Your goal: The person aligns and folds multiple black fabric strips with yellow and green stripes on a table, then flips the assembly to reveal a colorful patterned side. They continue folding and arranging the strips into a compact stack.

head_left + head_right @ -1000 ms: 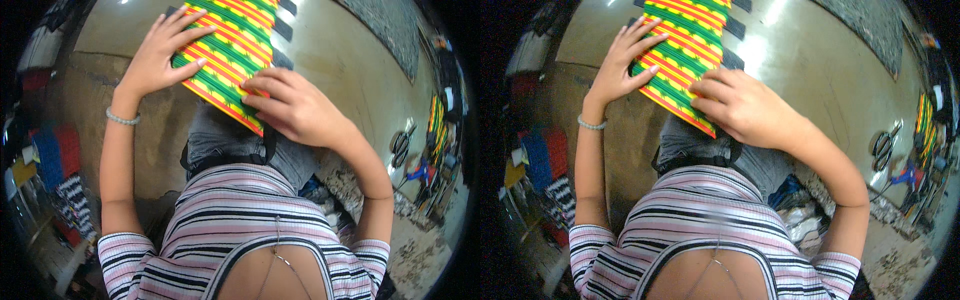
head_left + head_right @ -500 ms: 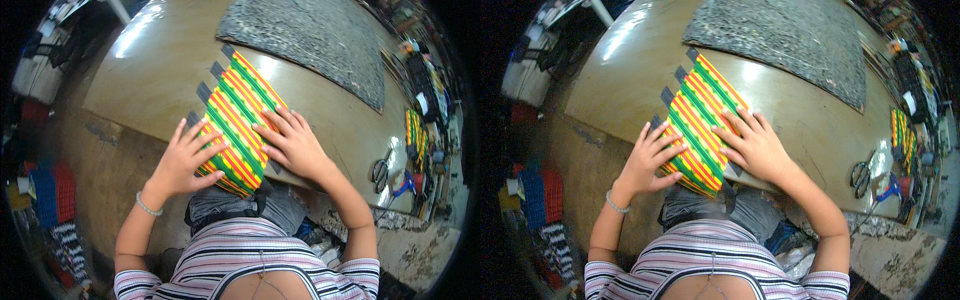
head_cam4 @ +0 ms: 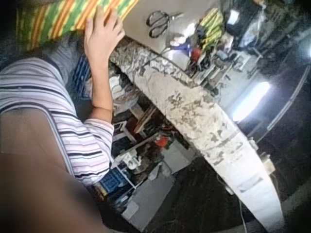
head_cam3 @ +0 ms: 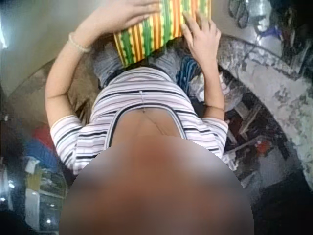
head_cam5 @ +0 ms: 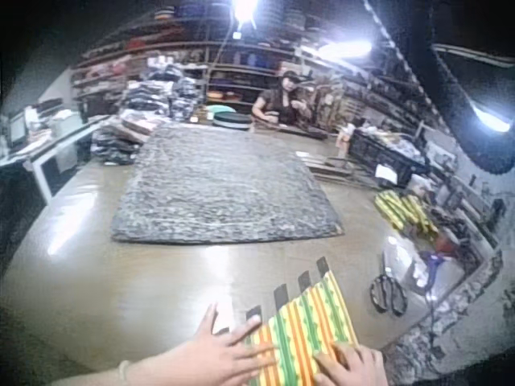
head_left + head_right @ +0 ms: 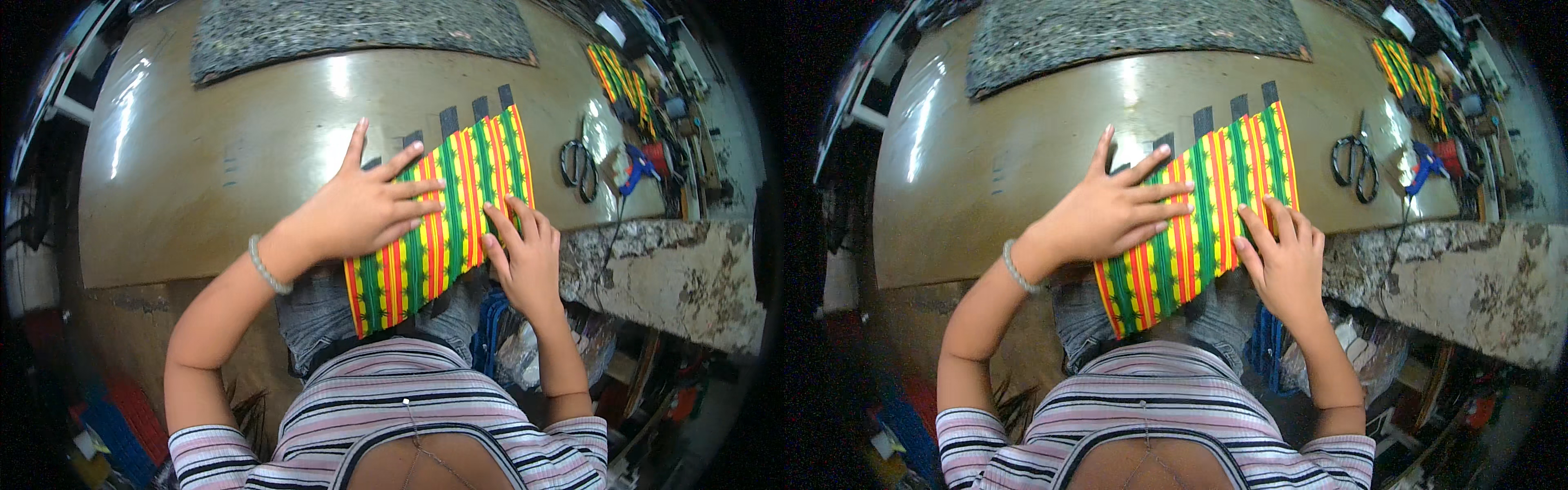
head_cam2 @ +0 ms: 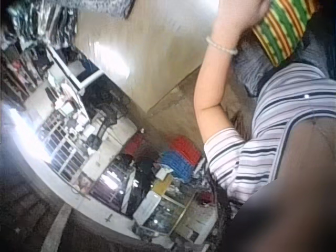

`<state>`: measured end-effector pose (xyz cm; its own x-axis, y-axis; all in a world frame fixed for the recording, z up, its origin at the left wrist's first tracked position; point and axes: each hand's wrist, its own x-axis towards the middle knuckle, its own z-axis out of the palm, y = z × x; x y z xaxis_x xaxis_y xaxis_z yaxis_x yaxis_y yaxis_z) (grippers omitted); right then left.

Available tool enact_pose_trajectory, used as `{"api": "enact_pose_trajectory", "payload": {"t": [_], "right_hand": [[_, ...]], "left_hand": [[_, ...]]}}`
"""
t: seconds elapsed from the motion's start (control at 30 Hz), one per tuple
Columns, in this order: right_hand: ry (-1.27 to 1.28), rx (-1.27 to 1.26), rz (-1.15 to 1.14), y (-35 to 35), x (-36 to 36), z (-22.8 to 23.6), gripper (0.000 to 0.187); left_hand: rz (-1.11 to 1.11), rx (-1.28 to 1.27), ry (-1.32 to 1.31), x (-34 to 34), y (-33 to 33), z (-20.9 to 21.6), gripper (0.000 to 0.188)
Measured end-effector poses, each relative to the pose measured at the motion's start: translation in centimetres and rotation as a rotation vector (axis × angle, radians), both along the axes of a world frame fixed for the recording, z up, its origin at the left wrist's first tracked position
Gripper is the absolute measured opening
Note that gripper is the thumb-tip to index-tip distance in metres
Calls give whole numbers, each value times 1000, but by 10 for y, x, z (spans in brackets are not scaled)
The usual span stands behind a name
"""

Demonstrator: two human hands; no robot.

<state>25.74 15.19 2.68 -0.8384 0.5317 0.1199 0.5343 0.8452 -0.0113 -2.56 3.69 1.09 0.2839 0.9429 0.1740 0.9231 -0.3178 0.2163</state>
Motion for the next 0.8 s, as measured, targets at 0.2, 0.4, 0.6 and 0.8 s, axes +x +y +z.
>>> {"api": "enact_pose_trajectory", "payload": {"t": [0.2,0.4,0.6,0.8], "right_hand": [[68,64,-144,10,-23,-21,41],[240,71,-183,21,-47,-7,41],[359,-376,548,-34,-67,-9,37],[295,-386,556,-37,-100,-21,52]], "left_hand": [[-40,113,127,-24,57,-35,47],[286,106,-103,-63,44,-11,48],[313,1,-276,-46,-69,-1,38],[273,-112,-122,-25,-71,-9,49]]}}
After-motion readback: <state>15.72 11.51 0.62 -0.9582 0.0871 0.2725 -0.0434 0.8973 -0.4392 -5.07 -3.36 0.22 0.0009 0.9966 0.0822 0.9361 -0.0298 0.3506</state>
